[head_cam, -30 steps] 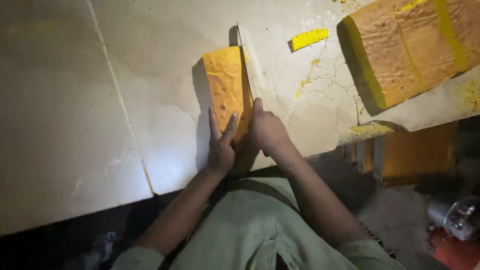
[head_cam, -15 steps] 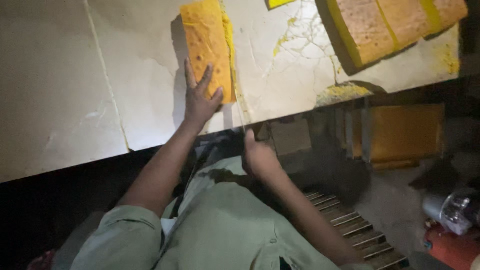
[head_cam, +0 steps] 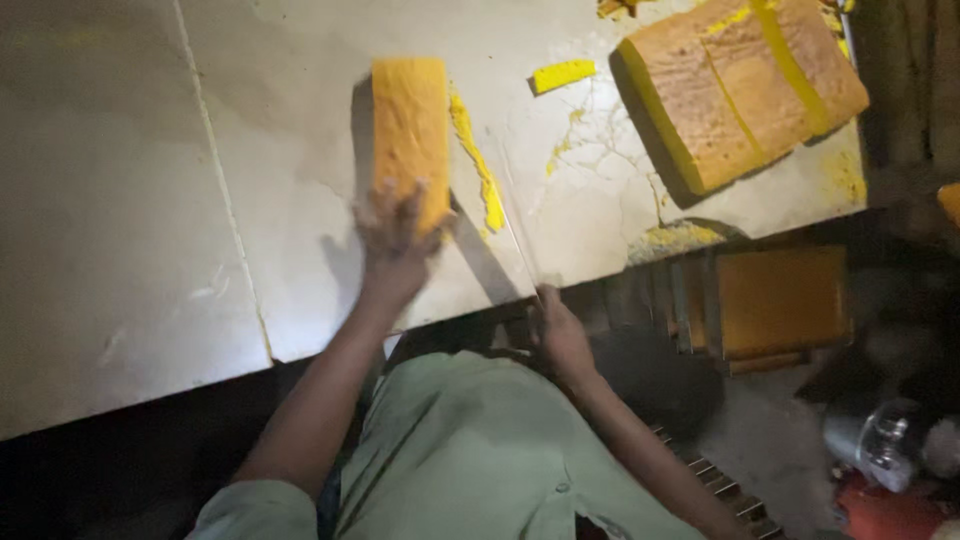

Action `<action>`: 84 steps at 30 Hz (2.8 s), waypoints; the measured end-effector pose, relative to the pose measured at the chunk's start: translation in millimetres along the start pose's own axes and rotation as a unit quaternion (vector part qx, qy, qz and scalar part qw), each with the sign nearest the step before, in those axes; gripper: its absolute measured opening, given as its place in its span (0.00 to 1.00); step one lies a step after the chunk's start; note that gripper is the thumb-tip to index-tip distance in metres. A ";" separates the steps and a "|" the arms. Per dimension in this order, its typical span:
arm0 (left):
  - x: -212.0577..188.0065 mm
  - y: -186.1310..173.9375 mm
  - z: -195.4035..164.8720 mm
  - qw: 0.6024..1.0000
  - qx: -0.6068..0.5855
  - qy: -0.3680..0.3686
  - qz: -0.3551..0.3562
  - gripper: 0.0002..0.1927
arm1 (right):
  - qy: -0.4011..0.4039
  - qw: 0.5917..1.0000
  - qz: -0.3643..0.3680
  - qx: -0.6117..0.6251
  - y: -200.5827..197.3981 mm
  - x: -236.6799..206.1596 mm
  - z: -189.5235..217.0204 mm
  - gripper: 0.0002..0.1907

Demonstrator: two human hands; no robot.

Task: The person slices a rectangular block of yellow solidified dough into thin strips using a long knife on a work table. The person repeatedly cuts the block, gathers the strips, and places them into a metal tray. The person also flips the block and continues slicing.

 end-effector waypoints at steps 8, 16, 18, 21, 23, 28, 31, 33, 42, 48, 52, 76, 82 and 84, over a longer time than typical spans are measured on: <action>68.9 -22.0 173.0 0.974 0.077 -0.215 0.009 0.40 | -0.209 0.973 0.074 -0.071 -7.2 27.5 -3.7 0.24; 217.9 1.1 215.2 0.990 0.023 -0.052 0.132 0.57 | -0.042 0.985 -0.094 -0.139 -72.2 279.3 -42.8 0.07; 240.8 14.4 221.5 0.983 0.028 -0.030 0.179 0.60 | -0.047 0.966 -0.215 -0.135 -107.8 307.4 -35.8 0.08; 259.9 20.7 227.2 0.967 0.040 -0.055 0.246 0.62 | -0.008 0.959 -0.282 -0.003 -135.2 298.7 -23.9 0.08; 263.2 17.7 222.5 0.950 0.027 -0.098 0.295 0.61 | 0.144 0.953 -0.242 0.111 -130.0 271.3 -29.8 0.10; 233.7 2.8 139.5 0.960 0.035 -0.094 0.261 0.61 | 0.157 0.957 -0.166 0.177 -105.8 201.3 -44.3 0.23; 178.8 12.0 39.6 0.971 0.017 -0.055 0.234 0.62 | 0.041 0.978 -0.114 0.168 -100.2 165.2 -61.8 0.18; 137.3 21.9 -25.0 0.967 0.032 -0.024 0.250 0.60 | -0.020 0.989 -0.088 0.118 -95.7 138.2 -73.8 0.14; 77.3 20.5 -125.8 0.975 0.008 -0.071 0.209 0.56 | -0.068 0.988 0.073 0.117 -83.2 32.8 -125.8 0.20; 94.0 28.6 -144.4 0.993 0.083 -0.045 0.063 0.43 | 0.011 0.975 0.221 0.008 -66.9 -1.0 -120.9 0.18; 94.6 39.5 -155.5 0.990 0.067 -0.081 0.096 0.30 | -0.130 0.971 0.178 -0.093 -61.5 26.3 -78.5 0.30; 81.0 40.1 -143.8 0.998 0.001 -0.051 0.030 0.27 | -0.026 0.976 0.164 -0.141 -37.4 44.9 -54.0 0.29; 81.8 33.0 -143.7 0.996 0.068 -0.059 0.028 0.29 | -0.021 0.979 0.172 -0.109 -66.8 71.0 12.2 0.35; 81.7 31.6 -143.2 0.996 0.063 -0.060 0.024 0.26 | 0.035 0.973 0.201 -0.104 -73.9 40.0 0.6 0.31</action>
Point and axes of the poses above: each hand's wrist, its own x-axis towards the middle knuckle, its own y-axis out of the palm, z = x × y, the point moved 5 cm from there along x, towards the middle knuckle, and after that the axes turned 4 degrees about -z, right-handed, at the moved point
